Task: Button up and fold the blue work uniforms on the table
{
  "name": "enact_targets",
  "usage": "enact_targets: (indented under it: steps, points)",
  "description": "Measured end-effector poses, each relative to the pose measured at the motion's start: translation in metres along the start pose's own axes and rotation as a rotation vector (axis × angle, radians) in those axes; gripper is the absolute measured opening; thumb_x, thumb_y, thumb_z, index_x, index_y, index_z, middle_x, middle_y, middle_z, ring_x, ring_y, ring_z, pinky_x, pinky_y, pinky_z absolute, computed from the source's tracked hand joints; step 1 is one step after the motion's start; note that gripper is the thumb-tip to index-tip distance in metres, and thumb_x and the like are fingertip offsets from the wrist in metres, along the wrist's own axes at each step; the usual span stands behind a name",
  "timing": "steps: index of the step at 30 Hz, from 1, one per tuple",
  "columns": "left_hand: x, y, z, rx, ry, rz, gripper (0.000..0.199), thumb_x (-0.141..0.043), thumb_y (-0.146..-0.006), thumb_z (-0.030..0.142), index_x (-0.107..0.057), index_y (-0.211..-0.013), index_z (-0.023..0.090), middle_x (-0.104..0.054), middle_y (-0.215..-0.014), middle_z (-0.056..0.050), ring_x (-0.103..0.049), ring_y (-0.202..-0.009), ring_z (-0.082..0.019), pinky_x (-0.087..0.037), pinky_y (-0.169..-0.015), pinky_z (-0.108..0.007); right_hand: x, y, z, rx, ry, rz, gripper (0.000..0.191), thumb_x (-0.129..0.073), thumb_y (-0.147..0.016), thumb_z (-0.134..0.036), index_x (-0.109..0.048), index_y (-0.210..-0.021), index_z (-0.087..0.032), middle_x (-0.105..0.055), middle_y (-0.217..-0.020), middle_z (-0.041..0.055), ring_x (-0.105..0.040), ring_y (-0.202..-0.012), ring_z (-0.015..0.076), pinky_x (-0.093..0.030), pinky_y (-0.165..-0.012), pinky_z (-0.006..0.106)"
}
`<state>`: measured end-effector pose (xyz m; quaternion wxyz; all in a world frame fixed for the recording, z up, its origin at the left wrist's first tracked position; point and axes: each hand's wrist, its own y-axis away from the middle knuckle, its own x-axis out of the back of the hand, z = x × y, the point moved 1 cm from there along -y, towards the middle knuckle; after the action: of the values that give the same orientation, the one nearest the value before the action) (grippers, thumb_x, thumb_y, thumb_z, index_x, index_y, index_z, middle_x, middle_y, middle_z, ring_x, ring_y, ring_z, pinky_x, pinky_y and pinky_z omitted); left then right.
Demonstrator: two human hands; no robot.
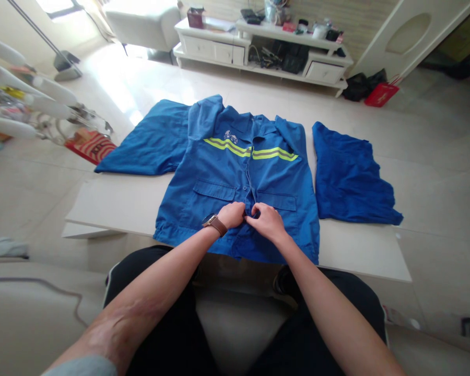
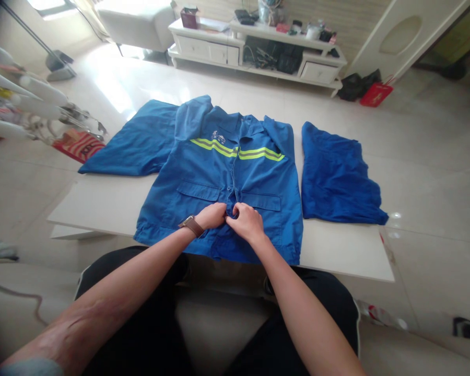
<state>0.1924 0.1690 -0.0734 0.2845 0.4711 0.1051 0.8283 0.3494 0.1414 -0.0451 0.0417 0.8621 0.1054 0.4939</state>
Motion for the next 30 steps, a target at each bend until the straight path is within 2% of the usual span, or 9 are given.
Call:
enact_targets:
  steps: [4,8,12,16,19,24,27,30]
  points:
    - [0.009,0.001,0.0,-0.009,-0.074,0.059,0.018,-0.059,-0.085,0.019,-0.071,-0.098,0.019,-0.076,-0.102,-0.012,-0.072,-0.096,-0.024,-0.05,-0.078,-0.027,-0.001,-0.001,0.002,-0.013,-0.015,0.014,0.011,-0.07,-0.077,-0.034,-0.063,-0.075,-0.025,-0.072,-0.092,0.0009,-0.063,-0.083,0.0195,-0.039,-0.068,0.028]
    - [0.02,0.004,0.003,-0.074,0.077,0.049,0.018,-0.063,-0.076,0.015,-0.072,-0.091,0.022,-0.076,-0.081,-0.003,-0.071,-0.082,-0.02,-0.048,-0.07,-0.025,0.0,0.0,0.002,-0.061,-0.014,0.077,0.007,-0.069,-0.077,-0.031,-0.064,-0.076,-0.025,-0.072,-0.092,0.0015,-0.063,-0.083,0.0203,-0.04,-0.068,0.028]
    - [0.023,0.004,0.003,-0.116,0.233,0.071,0.016,-0.062,-0.072,0.013,-0.072,-0.082,0.019,-0.071,-0.065,0.001,-0.068,-0.071,-0.017,-0.047,-0.066,-0.023,0.0,-0.001,0.001,-0.016,-0.071,0.102,0.007,-0.068,-0.079,-0.031,-0.066,-0.08,-0.024,-0.072,-0.095,0.0019,-0.063,-0.083,0.0192,-0.042,-0.072,0.029]
    - [0.021,-0.001,-0.002,-0.101,0.356,0.056,0.011,-0.063,-0.069,0.013,-0.07,-0.075,0.018,-0.071,-0.062,0.001,-0.067,-0.065,-0.015,-0.048,-0.062,-0.022,-0.004,-0.004,0.004,0.047,-0.142,0.081,0.007,-0.067,-0.082,-0.03,-0.07,-0.084,-0.024,-0.071,-0.096,0.002,-0.063,-0.079,0.0173,-0.045,-0.075,0.029]
    - [0.019,-0.005,-0.006,-0.053,0.477,0.017,0.007,-0.064,-0.07,0.015,-0.069,-0.073,0.017,-0.071,-0.063,-0.001,-0.07,-0.065,-0.016,-0.049,-0.058,-0.021,-0.005,-0.006,0.007,0.119,-0.196,0.09,0.01,-0.061,-0.084,-0.023,-0.071,-0.083,-0.023,-0.072,-0.096,0.0024,-0.064,-0.082,0.0176,-0.047,-0.077,0.029]
    - [0.019,-0.007,-0.007,0.068,0.691,-0.063,0.012,-0.059,-0.076,0.016,-0.066,-0.066,0.016,-0.073,-0.065,-0.005,-0.075,-0.071,-0.018,-0.056,-0.063,-0.023,-0.006,-0.007,0.009,0.162,-0.224,0.104,0.012,-0.062,-0.081,-0.018,-0.072,-0.083,-0.023,-0.072,-0.093,0.0019,-0.064,-0.079,0.0167,-0.047,-0.075,0.028]
    - [0.018,-0.008,-0.009,0.032,0.675,-0.07,0.006,-0.063,-0.071,0.012,-0.068,-0.069,0.016,-0.072,-0.064,-0.003,-0.073,-0.069,-0.017,-0.054,-0.061,-0.022,-0.005,-0.007,0.009,0.147,-0.223,0.105,0.008,-0.066,-0.079,-0.019,-0.073,-0.08,-0.023,-0.072,-0.089,0.0012,-0.063,-0.076,0.0161,-0.046,-0.072,0.028]
    - [0.015,-0.012,-0.015,-0.029,0.592,-0.045,0.011,-0.066,-0.064,0.008,-0.07,-0.071,0.015,-0.071,-0.062,-0.001,-0.07,-0.064,-0.016,-0.052,-0.058,-0.021,-0.006,-0.007,0.009,0.146,-0.211,0.104,0.007,-0.067,-0.078,-0.02,-0.073,-0.078,-0.023,-0.073,-0.088,0.0014,-0.063,-0.077,0.0163,-0.047,-0.073,0.028]
